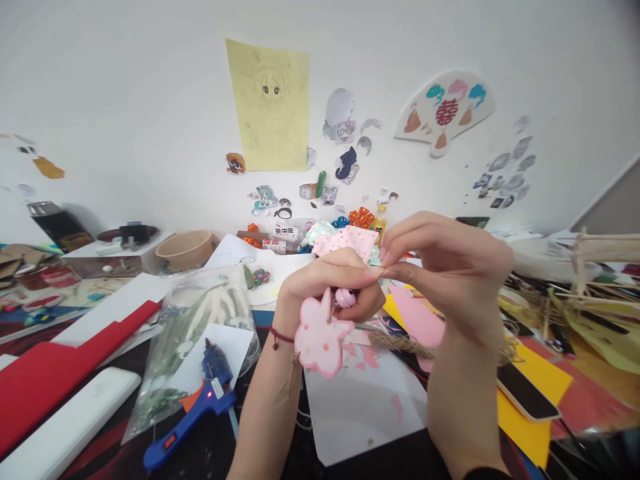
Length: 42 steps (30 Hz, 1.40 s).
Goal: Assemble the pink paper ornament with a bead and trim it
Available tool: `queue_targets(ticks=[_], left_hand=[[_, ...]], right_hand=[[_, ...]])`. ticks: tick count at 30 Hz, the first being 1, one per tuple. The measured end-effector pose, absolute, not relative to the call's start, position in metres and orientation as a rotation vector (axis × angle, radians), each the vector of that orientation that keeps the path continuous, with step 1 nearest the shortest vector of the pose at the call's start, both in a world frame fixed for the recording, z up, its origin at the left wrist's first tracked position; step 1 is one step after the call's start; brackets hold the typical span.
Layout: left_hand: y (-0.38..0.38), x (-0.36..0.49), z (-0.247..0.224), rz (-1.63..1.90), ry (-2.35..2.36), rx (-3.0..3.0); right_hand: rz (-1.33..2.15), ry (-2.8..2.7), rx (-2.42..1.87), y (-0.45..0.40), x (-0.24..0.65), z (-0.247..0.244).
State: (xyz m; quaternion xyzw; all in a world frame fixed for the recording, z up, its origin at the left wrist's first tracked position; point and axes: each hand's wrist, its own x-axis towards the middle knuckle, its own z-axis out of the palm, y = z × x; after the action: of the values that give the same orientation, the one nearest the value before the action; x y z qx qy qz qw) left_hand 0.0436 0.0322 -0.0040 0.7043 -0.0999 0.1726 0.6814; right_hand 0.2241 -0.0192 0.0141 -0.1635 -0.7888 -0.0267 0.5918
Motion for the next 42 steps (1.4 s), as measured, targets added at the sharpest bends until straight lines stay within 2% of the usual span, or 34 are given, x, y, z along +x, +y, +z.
queue_targets(ticks=[20,27,32,38,42], left_hand=[[0.028,0.042,0.001,0.348,-0.096,1.726],[0.029,0.036,0.013,0.505,0.079,2.025],[0.025,0.034,0.016,0.748,0.282,2.16],[0.023,0.033,0.015,0.977,0.307,2.161],[0.021,0.034,0.017,1.111,0.339,2.202]], right_hand=[[-0.13,-1.907,-0.375,-0.017,0.221,0.016],[-0.069,-1.812,-0.463,-0.011,0.229,0.012],[-0.01,-1.794,-0.646,-0.009,0.236,0.012],[-0.337,-1.735,-0.923,-0.001,0.24,0.012],[-0.376,-1.615,-1.012,0.005,0.238,0.01]])
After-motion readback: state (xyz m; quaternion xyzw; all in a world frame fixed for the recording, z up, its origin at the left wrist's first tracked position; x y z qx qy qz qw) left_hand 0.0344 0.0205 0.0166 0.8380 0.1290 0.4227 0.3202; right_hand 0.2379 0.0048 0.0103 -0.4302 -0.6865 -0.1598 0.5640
